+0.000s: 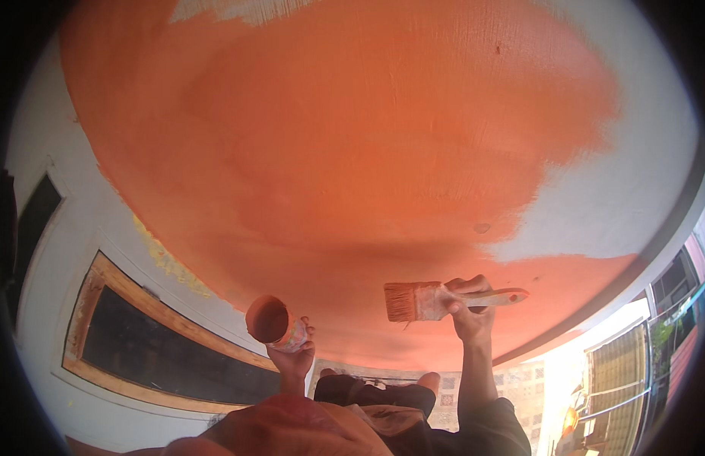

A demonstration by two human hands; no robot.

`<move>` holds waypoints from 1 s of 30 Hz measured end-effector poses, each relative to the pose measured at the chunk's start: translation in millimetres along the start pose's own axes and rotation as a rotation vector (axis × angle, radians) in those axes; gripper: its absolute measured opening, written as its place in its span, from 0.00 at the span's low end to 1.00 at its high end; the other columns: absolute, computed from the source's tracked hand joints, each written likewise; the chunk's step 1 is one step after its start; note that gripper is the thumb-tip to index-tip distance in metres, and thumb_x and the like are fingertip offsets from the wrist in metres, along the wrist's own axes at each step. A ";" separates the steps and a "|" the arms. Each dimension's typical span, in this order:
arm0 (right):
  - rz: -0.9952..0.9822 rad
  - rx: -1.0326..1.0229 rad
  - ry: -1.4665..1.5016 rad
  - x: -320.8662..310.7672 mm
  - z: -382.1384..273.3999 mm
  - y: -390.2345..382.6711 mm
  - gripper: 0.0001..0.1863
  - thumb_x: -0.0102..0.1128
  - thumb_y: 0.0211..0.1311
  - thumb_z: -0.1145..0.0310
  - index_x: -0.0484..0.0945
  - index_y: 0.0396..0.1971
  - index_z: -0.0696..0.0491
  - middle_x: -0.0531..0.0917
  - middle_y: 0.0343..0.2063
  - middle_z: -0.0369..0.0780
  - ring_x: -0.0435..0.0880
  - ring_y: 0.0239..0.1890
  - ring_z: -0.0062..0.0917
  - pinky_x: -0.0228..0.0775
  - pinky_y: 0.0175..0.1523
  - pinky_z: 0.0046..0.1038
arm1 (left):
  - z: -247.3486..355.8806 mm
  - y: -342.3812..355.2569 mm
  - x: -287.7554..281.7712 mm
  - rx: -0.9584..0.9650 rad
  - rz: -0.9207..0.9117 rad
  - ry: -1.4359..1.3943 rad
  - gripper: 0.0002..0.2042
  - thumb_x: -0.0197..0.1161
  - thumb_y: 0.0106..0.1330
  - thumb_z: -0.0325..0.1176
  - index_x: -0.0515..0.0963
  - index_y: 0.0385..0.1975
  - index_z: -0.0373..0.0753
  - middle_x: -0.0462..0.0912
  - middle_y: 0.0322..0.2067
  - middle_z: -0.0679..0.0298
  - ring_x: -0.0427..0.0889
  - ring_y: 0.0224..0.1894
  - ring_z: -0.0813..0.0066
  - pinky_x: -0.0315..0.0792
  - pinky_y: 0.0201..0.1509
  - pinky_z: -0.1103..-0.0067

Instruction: The person paints a ceiling with orange paint using a brush and a small paint can. They repeatedly dip the brush into the can and apply paint to the ceiling surface in broad strokes.

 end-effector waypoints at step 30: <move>0.056 -0.146 -0.156 107.1 -35.1 56.7 0.22 0.80 0.58 0.62 0.74 0.39 0.56 0.85 0.35 0.46 0.83 0.35 0.23 0.75 0.37 0.24 | -44.9 45.7 74.1 -0.645 -0.167 -0.180 0.31 0.59 0.71 0.58 0.67 0.67 0.46 0.64 0.61 0.48 0.72 0.58 0.51 0.82 0.44 0.70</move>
Point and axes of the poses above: each hand's wrist, its own y-axis towards the middle knuckle, its own x-axis out of the palm, z = x × y, the point moved 8 cm from there along y, towards the middle knuckle
